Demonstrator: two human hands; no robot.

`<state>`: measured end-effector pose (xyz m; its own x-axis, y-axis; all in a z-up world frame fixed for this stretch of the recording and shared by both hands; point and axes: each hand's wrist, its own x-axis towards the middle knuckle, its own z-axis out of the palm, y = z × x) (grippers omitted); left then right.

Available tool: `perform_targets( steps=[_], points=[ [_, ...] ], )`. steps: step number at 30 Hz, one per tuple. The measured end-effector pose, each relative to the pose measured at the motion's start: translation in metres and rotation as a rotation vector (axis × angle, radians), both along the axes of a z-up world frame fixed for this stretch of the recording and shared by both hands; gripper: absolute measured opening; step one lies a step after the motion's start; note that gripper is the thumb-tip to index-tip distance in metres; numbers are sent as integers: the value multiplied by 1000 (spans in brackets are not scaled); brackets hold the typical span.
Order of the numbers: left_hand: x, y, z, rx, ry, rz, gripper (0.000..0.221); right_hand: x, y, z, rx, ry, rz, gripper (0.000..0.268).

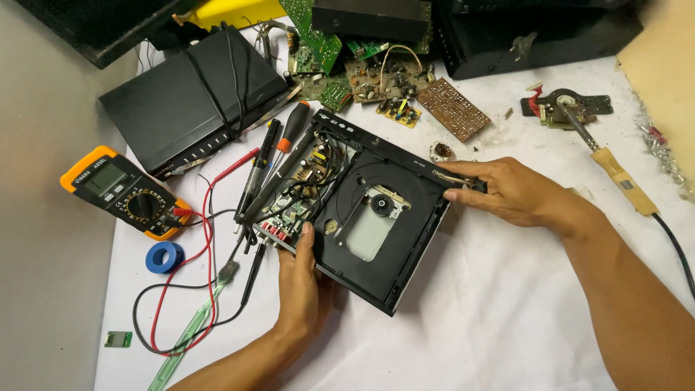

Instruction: Disassembling an electronic device by removing screws and extracting internal components like the front panel and circuit boards.

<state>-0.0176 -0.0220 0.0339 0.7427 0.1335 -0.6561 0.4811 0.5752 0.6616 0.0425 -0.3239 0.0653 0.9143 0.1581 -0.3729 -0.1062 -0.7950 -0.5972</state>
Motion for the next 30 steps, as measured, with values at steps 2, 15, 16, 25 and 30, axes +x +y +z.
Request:
perform_targets(
  steps=[2,15,16,25,30],
  points=[
    [-2,1,-2,-6,-91,-37,41,0,-4,-4,18,-16,18,63],
    [4,-7,42,-26,33,28,64,-19,-11,-5,207,-140,75,79],
    [4,-7,40,-24,33,24,64,-22,-8,-1,208,-141,71,79],
    [3,-9,49,-58,7,64,59,-38,14,13,171,-368,80,75],
    [3,-10,55,-31,52,62,61,-37,16,7,343,-392,36,70]
  ],
)
